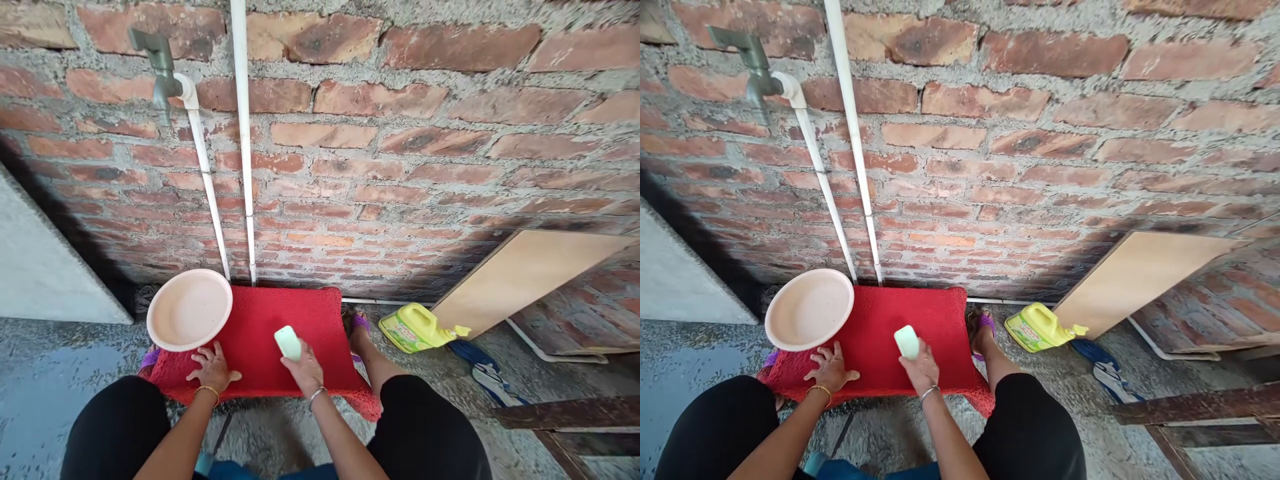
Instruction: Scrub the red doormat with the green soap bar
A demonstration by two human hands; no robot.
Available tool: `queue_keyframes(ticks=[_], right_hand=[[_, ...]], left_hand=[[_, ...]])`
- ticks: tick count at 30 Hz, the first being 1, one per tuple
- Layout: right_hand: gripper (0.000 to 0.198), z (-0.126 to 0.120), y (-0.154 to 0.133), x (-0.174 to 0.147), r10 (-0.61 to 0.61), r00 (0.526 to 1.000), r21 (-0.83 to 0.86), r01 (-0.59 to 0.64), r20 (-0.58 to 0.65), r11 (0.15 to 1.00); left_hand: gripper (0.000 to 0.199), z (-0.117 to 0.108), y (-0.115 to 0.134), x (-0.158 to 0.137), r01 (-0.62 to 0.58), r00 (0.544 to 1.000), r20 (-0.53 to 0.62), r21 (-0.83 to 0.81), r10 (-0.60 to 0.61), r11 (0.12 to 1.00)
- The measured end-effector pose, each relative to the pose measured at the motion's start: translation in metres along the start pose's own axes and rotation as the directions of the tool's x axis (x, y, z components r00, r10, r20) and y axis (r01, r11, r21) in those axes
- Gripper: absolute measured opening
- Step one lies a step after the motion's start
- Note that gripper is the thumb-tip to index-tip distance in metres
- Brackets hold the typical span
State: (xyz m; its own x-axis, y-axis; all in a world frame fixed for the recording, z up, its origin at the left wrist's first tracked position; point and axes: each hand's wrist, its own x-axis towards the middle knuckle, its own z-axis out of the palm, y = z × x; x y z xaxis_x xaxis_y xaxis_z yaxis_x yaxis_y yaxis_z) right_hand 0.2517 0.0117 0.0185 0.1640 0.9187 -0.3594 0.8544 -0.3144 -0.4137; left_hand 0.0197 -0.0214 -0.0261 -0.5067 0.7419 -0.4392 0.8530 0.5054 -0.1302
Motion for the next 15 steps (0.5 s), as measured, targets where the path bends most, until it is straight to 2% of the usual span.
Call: queue_keyframes(ticks=[2, 4, 7, 10, 12, 15], right_hand=[[0.064, 0.011, -0.021, -0.002, -0.075, 0.990, -0.037, 0.080, 0.115, 0.996], [0.067, 0.015, -0.032, 0.000, -0.128, 0.978, -0.066, 0.141, 0.166, 0.988], [0.065, 0.010, -0.023, 0.011, -0.116, 0.978, -0.052, 0.127, 0.171, 0.991], [0.053, -0.001, 0.005, 0.024, 0.019, 1.000, 0.001, -0.019, 0.020, 1.000], [0.043, -0.008, 0.021, 0.031, 0.115, 0.989, 0.031, -0.112, -0.093, 0.993], [0.032, -0.015, 0.033, 0.036, 0.171, 0.972, 0.045, -0.166, -0.159, 0.985]], left_hand=[[0.103, 0.002, 0.001, 0.001, 0.009, 1.000, -0.011, 0.009, -0.009, 1.000], [0.104, 0.002, 0.003, 0.002, 0.024, 1.000, -0.014, 0.020, -0.023, 1.000], [0.105, 0.000, 0.004, 0.002, 0.029, 1.000, 0.001, 0.023, -0.029, 0.999], [0.106, -0.004, 0.004, 0.000, 0.020, 1.000, 0.018, 0.013, -0.020, 1.000], [0.107, -0.006, 0.004, -0.001, 0.013, 1.000, 0.024, 0.000, -0.013, 1.000], [0.106, -0.009, 0.003, -0.004, 0.004, 1.000, 0.029, -0.014, -0.003, 1.000]])
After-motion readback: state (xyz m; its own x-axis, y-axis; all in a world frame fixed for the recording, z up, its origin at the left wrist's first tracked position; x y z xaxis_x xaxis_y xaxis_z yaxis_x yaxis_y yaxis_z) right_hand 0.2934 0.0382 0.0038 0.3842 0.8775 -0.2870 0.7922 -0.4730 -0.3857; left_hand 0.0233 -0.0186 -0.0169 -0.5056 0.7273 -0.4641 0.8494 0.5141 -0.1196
